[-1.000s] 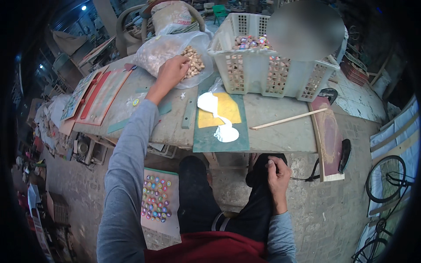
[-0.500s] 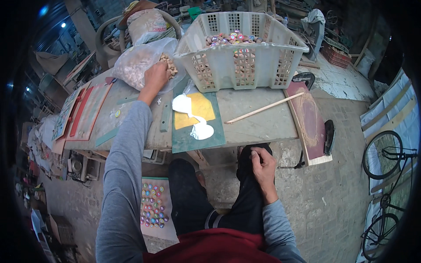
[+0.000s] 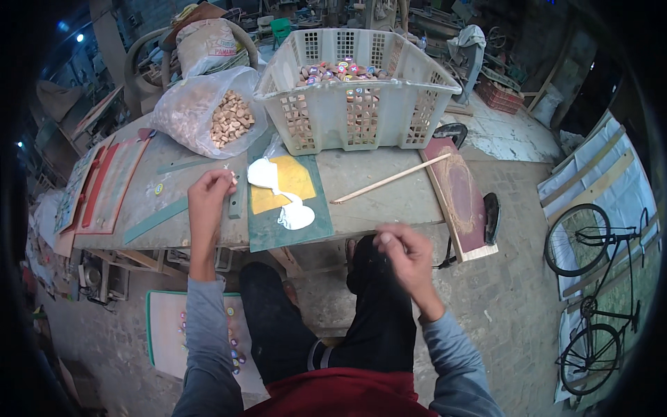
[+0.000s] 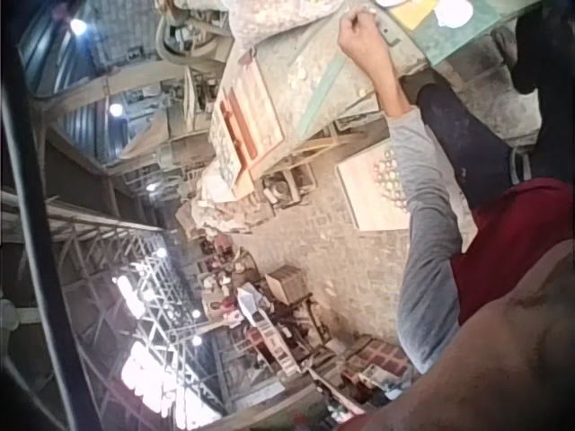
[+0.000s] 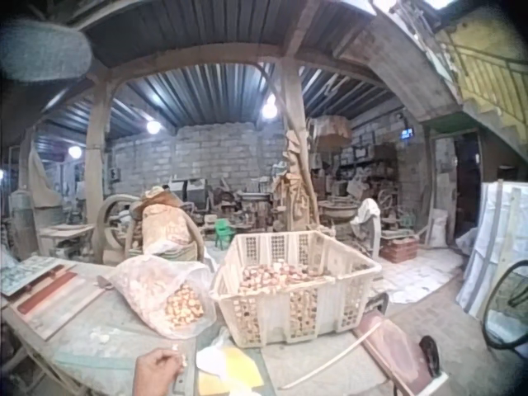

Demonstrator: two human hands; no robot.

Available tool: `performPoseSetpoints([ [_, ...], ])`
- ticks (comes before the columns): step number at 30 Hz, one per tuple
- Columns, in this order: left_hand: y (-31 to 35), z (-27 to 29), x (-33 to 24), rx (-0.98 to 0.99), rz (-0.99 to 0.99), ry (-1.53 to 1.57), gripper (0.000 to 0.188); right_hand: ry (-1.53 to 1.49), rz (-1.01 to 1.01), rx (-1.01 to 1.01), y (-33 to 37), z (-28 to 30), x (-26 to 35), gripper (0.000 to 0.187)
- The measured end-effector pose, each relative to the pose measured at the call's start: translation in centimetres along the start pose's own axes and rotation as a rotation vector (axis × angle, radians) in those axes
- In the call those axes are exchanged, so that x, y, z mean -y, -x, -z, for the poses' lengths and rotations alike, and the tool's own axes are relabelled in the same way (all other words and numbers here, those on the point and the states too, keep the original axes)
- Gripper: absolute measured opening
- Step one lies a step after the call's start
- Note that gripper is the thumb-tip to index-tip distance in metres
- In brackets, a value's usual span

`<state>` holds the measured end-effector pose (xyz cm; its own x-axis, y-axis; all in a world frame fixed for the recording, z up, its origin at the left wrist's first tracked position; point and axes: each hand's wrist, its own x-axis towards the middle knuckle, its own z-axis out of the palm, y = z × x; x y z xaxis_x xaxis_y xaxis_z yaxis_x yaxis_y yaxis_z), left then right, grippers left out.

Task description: The recorder assembles small wooden spinning tops by gluing central pegs into circular bases and placing them on a tray.

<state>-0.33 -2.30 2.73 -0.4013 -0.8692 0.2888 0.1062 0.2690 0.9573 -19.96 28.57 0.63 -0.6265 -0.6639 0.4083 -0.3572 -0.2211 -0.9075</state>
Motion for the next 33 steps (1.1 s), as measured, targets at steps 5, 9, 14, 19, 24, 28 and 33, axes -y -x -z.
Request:
performPoseSetpoints([
  [5,1.3,-0.3,1.0,-0.069,-0.022,0.184,0.021,0.512,0.534,0.026,-10.7,3.3,10.0,0.021],
  [9,2.0,0.2,0.8,-0.168,-0.105,0.004,0.022,0.818,0.624,0.214,-24.2,3.3,12.2,0.023],
  [14,2.6,0.1,0.4,-0.201,-0.206,-0.073,0.021,1.326,0.206,0.738,-35.4,2.8,7.3,0.028],
  [19,2.7,0.1,0.4,-0.209,-0.220,-0.005,0.018,1.477,-0.020,0.950,-38.8,2.7,2.1,0.035],
  [24,2.6,0.2,0.9,-0.190,-0.213,0.029,0.019,1.353,-0.280,0.929,-40.0,3.5,0.7,0.034],
  [28,2.7,0.1,1.1,-0.198,-0.172,0.057,0.019,1.422,-0.225,0.992,-40.2,3.9,0.2,0.035],
  [33,2.6,0.2,1.2,-0.184,-0.207,0.038,0.020,1.560,-0.006,1.042,-40.0,3.1,0.4,0.035],
])
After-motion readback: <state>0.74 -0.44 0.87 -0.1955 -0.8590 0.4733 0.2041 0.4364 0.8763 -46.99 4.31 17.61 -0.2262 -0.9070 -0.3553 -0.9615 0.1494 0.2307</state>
